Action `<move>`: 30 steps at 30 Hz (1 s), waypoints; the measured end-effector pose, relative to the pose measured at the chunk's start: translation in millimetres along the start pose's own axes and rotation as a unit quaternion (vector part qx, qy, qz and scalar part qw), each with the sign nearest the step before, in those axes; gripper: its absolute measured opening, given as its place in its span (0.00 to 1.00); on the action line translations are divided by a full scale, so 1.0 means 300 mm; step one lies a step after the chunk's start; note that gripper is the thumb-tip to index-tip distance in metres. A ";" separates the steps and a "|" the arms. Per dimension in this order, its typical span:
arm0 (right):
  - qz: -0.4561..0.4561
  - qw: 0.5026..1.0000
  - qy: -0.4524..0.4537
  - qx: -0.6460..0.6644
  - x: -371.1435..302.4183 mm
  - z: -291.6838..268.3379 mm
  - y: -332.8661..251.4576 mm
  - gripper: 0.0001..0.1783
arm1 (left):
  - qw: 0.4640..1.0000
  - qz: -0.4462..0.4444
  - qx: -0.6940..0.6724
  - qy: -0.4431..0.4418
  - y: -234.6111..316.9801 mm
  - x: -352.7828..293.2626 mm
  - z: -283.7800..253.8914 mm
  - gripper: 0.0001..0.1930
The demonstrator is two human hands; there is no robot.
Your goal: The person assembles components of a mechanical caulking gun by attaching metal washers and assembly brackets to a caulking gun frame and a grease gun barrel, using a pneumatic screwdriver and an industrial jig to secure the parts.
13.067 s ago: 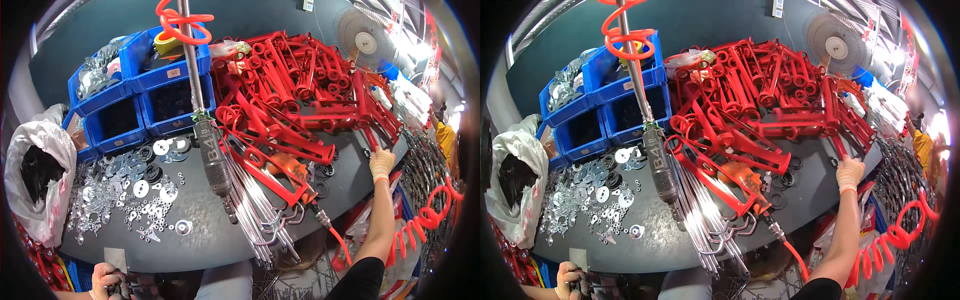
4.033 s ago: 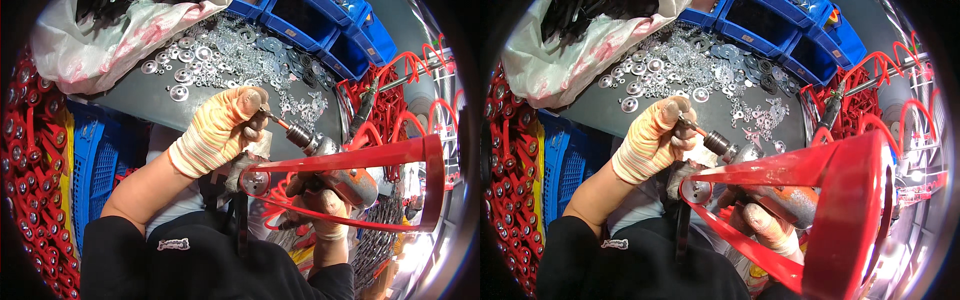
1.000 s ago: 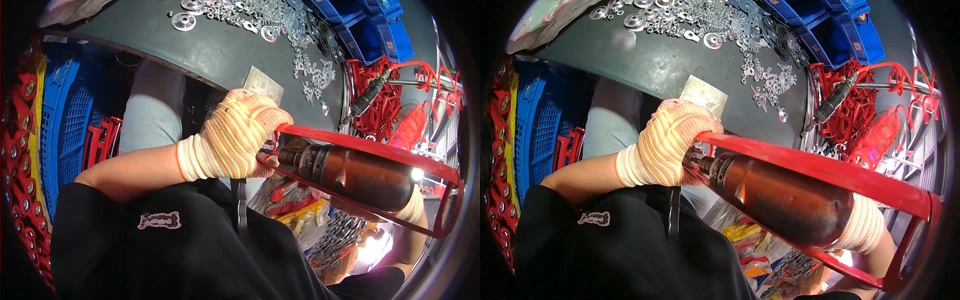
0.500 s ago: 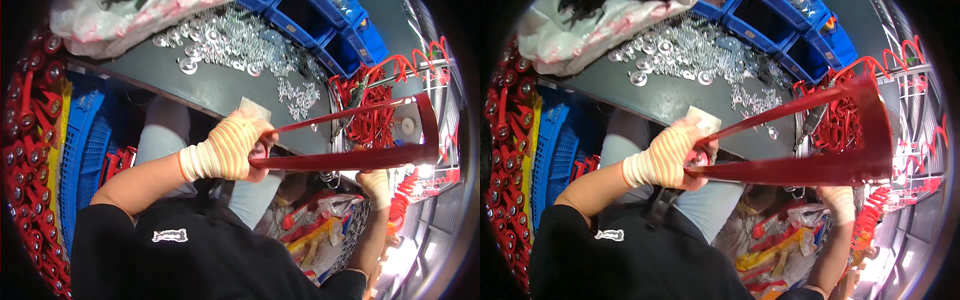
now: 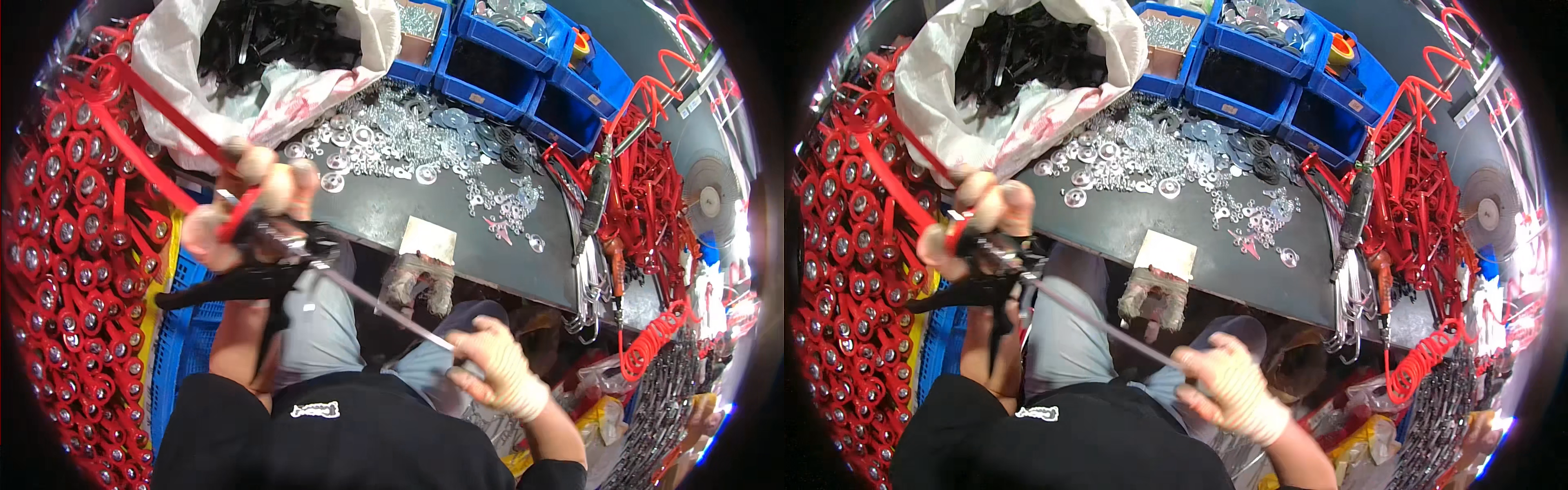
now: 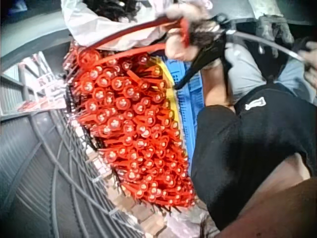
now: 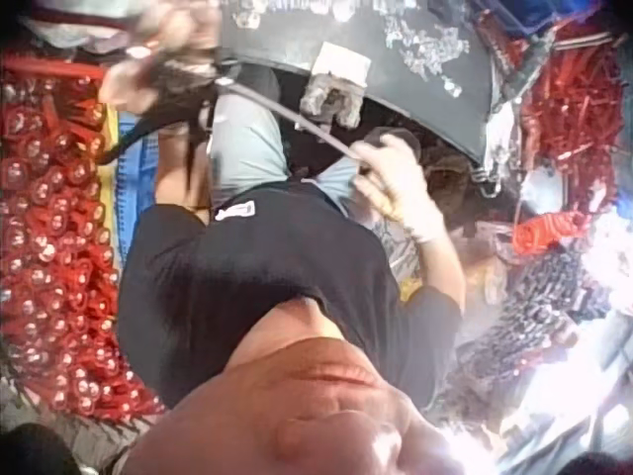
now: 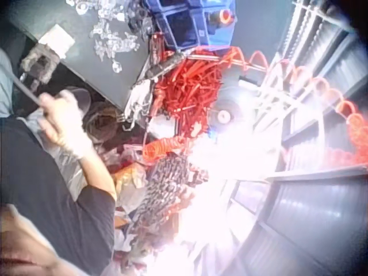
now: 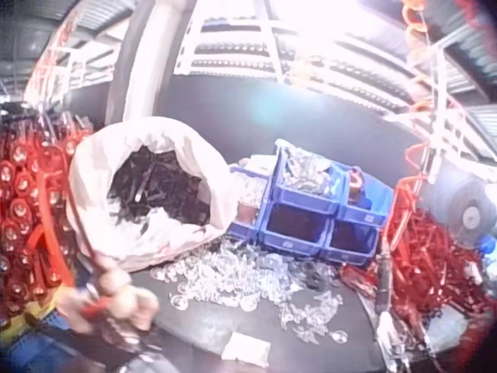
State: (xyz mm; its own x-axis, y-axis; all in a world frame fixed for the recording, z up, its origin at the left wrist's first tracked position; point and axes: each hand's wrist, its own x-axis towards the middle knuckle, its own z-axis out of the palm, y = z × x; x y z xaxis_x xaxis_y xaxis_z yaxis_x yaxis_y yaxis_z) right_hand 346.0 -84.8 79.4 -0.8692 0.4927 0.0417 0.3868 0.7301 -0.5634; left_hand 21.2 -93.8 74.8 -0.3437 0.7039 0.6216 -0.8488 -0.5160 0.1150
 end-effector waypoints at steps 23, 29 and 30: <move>0.220 0.750 0.310 0.542 0.092 0.257 -0.072 0.18 | 0.307 -0.228 0.895 -0.230 0.042 0.236 -0.360 0.14; 0.231 0.753 0.320 0.526 0.069 0.260 -0.099 0.18 | 0.398 -0.300 0.860 -0.109 0.052 0.280 -0.348 0.11; 0.241 0.754 0.321 0.520 0.068 0.259 -0.101 0.19 | 0.494 -0.264 0.828 -0.008 0.038 0.286 -0.324 0.10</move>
State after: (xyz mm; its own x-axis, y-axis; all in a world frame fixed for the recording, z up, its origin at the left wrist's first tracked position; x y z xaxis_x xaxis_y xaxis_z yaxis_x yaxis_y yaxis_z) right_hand 292.6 -133.7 33.3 -0.2475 0.9533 -0.1732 -0.1308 -0.2100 -0.9689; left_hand -57.0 7.9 54.2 -0.2351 0.9569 0.1704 0.6794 0.0363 0.7329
